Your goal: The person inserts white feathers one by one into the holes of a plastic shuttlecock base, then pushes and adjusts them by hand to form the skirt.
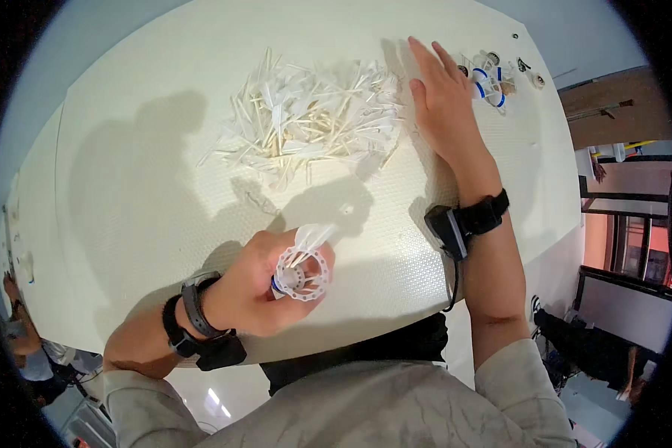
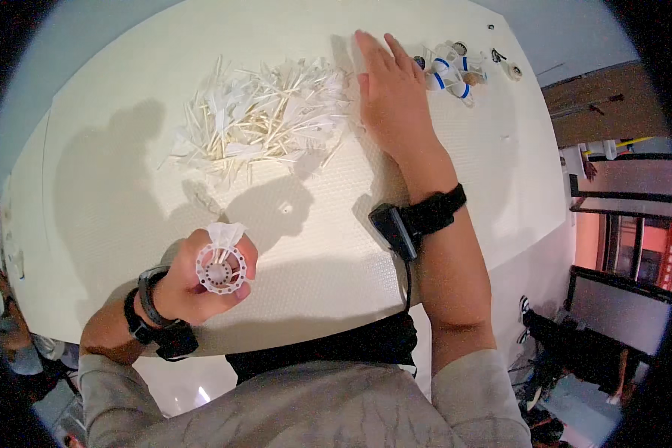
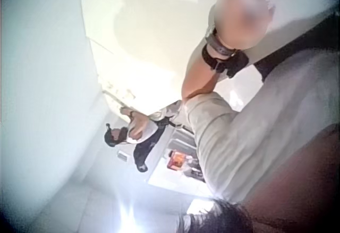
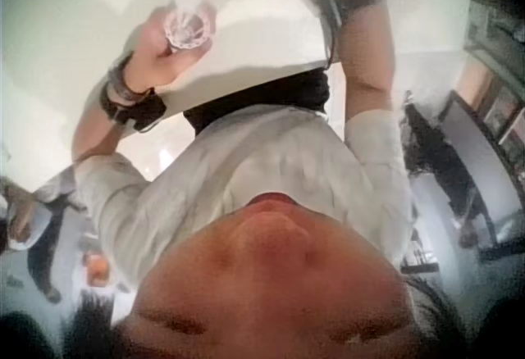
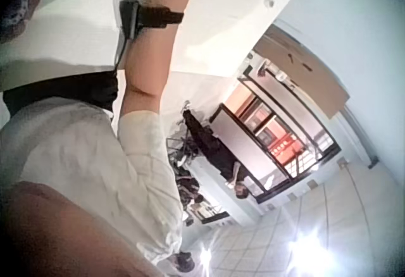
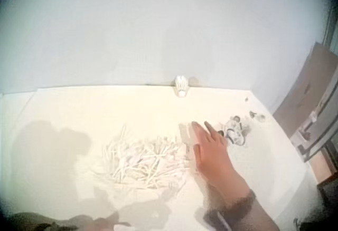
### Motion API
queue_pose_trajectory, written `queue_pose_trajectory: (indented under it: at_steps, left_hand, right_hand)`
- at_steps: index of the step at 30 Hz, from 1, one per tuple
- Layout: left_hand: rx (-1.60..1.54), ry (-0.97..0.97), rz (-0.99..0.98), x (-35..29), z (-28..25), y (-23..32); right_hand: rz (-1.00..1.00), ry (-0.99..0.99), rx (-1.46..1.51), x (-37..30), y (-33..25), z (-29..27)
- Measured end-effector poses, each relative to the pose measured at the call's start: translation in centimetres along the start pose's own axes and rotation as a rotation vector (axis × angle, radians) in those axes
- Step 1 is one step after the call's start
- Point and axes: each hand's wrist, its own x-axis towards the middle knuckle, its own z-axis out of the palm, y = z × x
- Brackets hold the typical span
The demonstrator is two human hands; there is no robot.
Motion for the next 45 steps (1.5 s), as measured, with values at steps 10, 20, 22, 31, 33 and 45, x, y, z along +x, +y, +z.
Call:
queue_pose_trajectory:
  at_steps: [10, 20, 22, 31, 33, 45]
  left_hand:
    - [0.029, -0.001, 0.031, 0.0, -0.3, 0.0]
    - [-0.026, 0.007, -0.004, -0.1, -0.3, 0.1]
    - [-0.015, 0.019, -0.020, -0.1, -0.2, 0.0]
    - [0.051, 0.044, -0.016, 0.2, -0.1, 0.1]
    - [0.150, 0.033, -0.021, 0.2, -0.2, 0.0]
    - [0.028, 0.161, -0.012, 0.5, 0.9, -0.2]
  right_hand:
    - [0.276, -0.193, 0.195, 1.1, 0.4, -1.3]
    - [0.571, -0.052, 0.650, 0.8, -0.5, -1.9]
    - [0.616, -0.121, 0.859, 0.7, -1.8, -2.0]
    - [0.644, -0.276, 1.222, 0.5, -6.9, -3.6]
    - [0.607, -0.263, 1.235, 0.6, -7.8, -4.5]
    - [0.350, -0.469, 1.489, -0.9, -11.0, -8.9]
